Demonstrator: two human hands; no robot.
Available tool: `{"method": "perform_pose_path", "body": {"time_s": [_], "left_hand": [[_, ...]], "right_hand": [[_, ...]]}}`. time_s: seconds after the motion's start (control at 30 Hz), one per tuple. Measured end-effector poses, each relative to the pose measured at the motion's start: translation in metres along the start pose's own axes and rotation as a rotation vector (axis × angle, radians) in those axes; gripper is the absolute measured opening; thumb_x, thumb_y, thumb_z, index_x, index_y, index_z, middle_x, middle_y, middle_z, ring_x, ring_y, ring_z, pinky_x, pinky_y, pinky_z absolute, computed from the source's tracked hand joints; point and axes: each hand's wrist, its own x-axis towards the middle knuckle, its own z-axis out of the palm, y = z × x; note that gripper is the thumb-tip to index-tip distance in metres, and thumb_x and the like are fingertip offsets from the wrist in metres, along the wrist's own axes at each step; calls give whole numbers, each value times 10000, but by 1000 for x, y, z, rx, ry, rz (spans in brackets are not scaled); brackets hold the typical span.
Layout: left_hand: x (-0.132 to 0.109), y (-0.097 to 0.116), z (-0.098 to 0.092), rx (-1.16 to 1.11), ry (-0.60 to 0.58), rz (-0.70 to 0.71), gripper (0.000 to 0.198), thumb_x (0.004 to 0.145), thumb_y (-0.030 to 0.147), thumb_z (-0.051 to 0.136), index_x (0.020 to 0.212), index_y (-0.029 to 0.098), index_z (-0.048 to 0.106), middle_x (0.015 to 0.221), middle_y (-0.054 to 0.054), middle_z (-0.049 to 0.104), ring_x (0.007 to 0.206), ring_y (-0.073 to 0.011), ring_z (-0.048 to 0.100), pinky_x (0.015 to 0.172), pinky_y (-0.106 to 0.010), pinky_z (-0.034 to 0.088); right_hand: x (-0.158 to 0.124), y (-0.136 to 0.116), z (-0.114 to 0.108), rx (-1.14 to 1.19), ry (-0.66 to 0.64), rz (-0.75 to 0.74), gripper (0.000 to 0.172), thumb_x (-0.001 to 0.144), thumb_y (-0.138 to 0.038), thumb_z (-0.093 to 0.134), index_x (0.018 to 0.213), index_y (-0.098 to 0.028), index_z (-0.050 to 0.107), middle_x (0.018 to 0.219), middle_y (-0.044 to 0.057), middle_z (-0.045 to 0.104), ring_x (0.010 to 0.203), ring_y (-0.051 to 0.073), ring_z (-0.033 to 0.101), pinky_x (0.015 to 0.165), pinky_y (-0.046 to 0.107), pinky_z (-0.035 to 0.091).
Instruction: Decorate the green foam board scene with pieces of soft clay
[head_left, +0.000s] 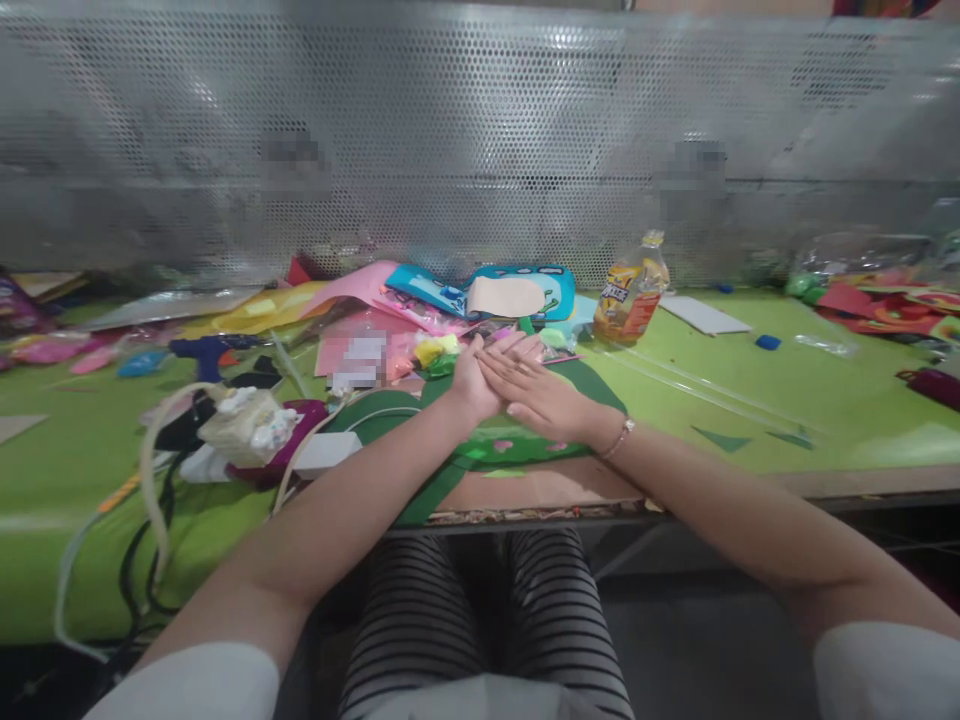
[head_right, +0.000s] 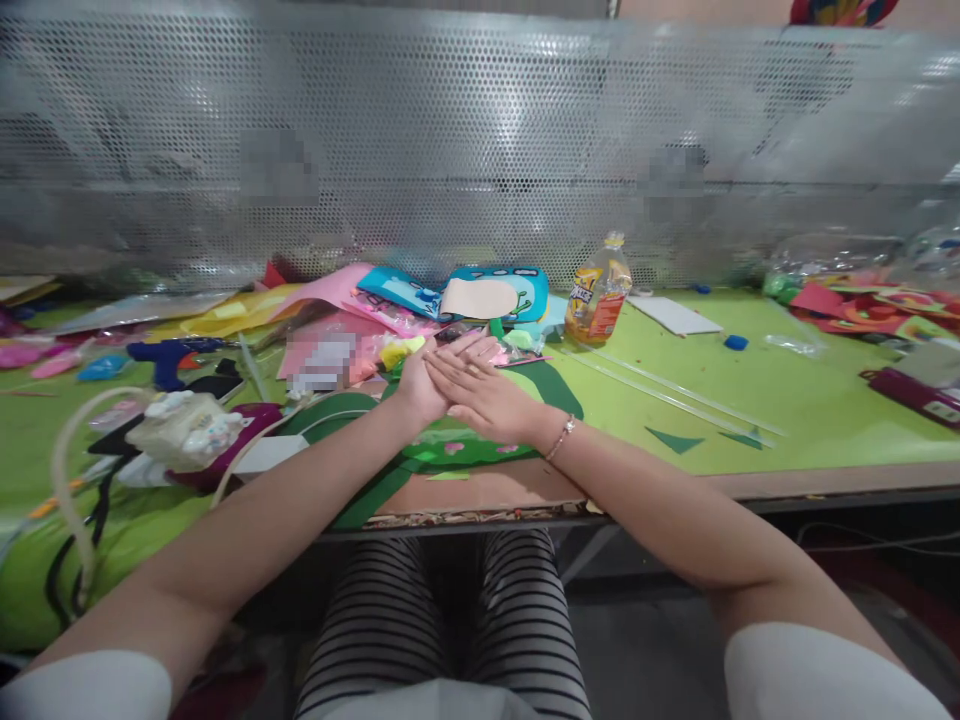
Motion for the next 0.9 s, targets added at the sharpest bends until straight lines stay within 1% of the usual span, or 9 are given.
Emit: {"method": "perform_pose_path", "body": {"time_s": [0.07,0.13,0.27,0.4,0.53,0.7,0.8,0.87,0.9], "left_hand": [[0,0,1,7,-8,6,597,915,460,190,1297,72,435,1265,-180,536,1156,-246,532,1003,-397,371],[0,-1,0,14,-13,11,594,919,444,184,1301,60,428,1273,-185,527,1164,-242,525,1008,-391,366],[1,-1,-2,12,-11,19,652,906,495,159,1293,49,436,1282,-195,516,1178,-252,511,1004,-389,372],[-1,0,-2,0,-16,-1,628,908,488,164,1297,75,434,1264,-178,537,1174,-261,514,992,-428,378],[-3,1,-1,-6,1,-4,668,901,508,156,1294,39,423,1249,-213,536,1161,-277,522,987,-433,378],[-1,1,-3,-8,-2,-19,639,902,516,167,1253,77,470,1211,-195,567,1126,-285,544,950,-456,396],[2,0,-6,-10,11,-12,672,892,539,159,1215,54,494,1164,-215,584,1076,-286,570,918,-444,413],[2,0,-6,-12,5,-4,658,892,540,161,1162,68,531,1107,-199,610,1019,-272,594,877,-420,435],[2,0,-6,-14,-2,-1,635,896,532,161,1123,88,554,1062,-178,628,978,-258,607,847,-403,448]], "right_hand": [[-1,3,0,-36,25,81,602,949,-452,103,1467,-150,57,1509,97,183,1395,187,137,1130,461,75],[-2,5,-1,-36,43,147,600,951,-445,120,1467,-147,49,1510,101,178,1397,204,127,1124,482,79],[-2,4,0,21,-15,-10,610,945,-461,71,1466,-143,52,1519,92,140,1400,188,108,1121,459,134],[-1,2,1,-63,39,139,596,950,-447,117,1466,-158,39,1510,91,181,1396,195,135,1126,480,78],[-2,2,1,-37,-27,1,618,945,-466,108,1466,-140,44,1524,88,106,1402,187,88,1132,441,100],[-2,3,1,-83,30,146,600,953,-438,121,1466,-134,51,1507,111,182,1397,199,128,1127,474,63],[-2,0,2,-22,-23,0,629,947,-457,106,1465,-107,37,1518,114,110,1402,196,81,1129,435,116],[-3,4,3,-28,-10,6,607,948,-456,103,1468,-154,20,1518,87,131,1398,194,119,1128,457,100],[-3,8,3,-46,10,64,596,949,-452,107,1468,-173,16,1516,81,146,1394,198,144,1127,472,86]]}}
